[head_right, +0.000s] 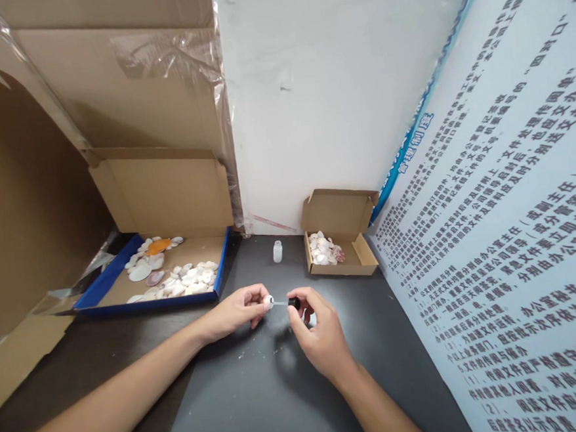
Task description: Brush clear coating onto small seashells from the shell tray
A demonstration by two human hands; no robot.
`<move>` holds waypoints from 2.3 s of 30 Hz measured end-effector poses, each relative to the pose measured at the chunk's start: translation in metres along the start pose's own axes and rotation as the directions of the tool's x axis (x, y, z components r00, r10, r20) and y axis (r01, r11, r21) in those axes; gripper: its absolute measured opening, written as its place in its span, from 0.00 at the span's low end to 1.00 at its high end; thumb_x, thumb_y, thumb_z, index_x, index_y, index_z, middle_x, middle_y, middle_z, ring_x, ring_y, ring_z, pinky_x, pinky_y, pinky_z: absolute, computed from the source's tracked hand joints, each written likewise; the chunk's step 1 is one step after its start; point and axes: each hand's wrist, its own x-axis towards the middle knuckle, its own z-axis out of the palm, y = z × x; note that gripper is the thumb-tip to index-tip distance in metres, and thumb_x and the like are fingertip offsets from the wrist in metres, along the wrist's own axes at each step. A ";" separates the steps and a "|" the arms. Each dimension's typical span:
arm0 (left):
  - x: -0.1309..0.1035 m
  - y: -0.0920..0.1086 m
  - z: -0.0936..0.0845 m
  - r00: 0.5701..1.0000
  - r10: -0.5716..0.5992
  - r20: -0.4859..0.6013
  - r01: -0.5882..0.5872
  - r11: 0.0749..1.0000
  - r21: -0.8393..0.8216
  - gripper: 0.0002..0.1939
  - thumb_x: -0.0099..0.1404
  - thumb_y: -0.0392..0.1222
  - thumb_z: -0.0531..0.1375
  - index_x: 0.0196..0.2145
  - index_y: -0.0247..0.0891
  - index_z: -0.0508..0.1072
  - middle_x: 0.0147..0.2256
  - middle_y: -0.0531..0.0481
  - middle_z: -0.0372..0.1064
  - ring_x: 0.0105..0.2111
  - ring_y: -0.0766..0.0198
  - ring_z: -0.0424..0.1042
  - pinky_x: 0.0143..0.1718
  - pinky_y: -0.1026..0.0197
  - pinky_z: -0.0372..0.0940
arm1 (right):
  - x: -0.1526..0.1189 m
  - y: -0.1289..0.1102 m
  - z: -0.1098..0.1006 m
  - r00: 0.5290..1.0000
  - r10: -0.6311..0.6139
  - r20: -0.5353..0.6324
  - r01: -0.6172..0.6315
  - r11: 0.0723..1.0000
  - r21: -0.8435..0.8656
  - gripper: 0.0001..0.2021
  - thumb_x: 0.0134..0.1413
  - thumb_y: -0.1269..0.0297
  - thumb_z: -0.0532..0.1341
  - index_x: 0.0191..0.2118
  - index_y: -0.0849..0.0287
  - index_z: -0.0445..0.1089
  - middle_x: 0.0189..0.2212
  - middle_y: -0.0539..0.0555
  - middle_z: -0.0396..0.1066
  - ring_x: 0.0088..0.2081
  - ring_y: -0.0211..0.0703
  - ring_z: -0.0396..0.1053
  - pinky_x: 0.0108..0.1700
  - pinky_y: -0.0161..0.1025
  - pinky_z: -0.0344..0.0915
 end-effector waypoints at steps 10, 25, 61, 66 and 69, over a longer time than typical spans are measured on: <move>-0.001 0.001 0.001 1.000 -0.002 0.008 0.002 1.000 0.016 0.19 0.59 0.56 0.61 0.31 0.37 0.61 0.23 0.59 0.59 0.20 0.73 0.58 0.24 0.67 0.53 | 0.000 0.002 0.002 1.000 0.020 0.003 -0.020 1.000 -0.012 0.07 0.58 0.66 0.57 0.40 0.58 0.69 0.26 0.49 0.65 0.26 0.37 0.64 0.30 0.32 0.63; -0.001 0.001 0.001 1.000 -0.002 -0.003 0.002 1.000 0.009 0.19 0.58 0.55 0.61 0.31 0.37 0.61 0.22 0.59 0.59 0.20 0.73 0.59 0.24 0.67 0.53 | 0.000 0.003 0.002 1.000 0.012 -0.005 -0.012 1.000 -0.003 0.06 0.58 0.66 0.57 0.40 0.59 0.69 0.26 0.49 0.66 0.26 0.37 0.64 0.30 0.32 0.63; 0.000 -0.003 0.001 1.000 -0.018 -0.003 0.017 0.998 -0.061 0.19 0.57 0.55 0.63 0.33 0.37 0.61 0.25 0.55 0.65 0.20 0.72 0.63 0.24 0.65 0.60 | -0.001 0.003 0.002 1.000 -0.015 -0.018 0.015 1.000 0.010 0.07 0.57 0.66 0.57 0.40 0.58 0.69 0.26 0.49 0.66 0.26 0.38 0.64 0.30 0.33 0.64; -0.001 0.000 0.002 1.000 -0.012 -0.007 0.012 0.998 -0.054 0.19 0.57 0.54 0.62 0.33 0.38 0.61 0.24 0.57 0.64 0.19 0.72 0.62 0.24 0.65 0.59 | 0.000 0.001 0.001 1.000 -0.004 -0.011 0.004 1.000 -0.017 0.07 0.56 0.67 0.57 0.39 0.58 0.70 0.26 0.50 0.67 0.26 0.38 0.65 0.29 0.32 0.64; 0.000 0.000 0.002 1.000 -0.017 -0.004 0.016 0.998 -0.057 0.19 0.57 0.54 0.63 0.33 0.38 0.60 0.24 0.57 0.64 0.19 0.72 0.62 0.24 0.65 0.59 | 0.000 0.001 0.000 0.999 0.004 -0.031 -0.005 1.000 -0.023 0.06 0.56 0.66 0.57 0.39 0.59 0.69 0.26 0.49 0.67 0.25 0.37 0.64 0.29 0.32 0.64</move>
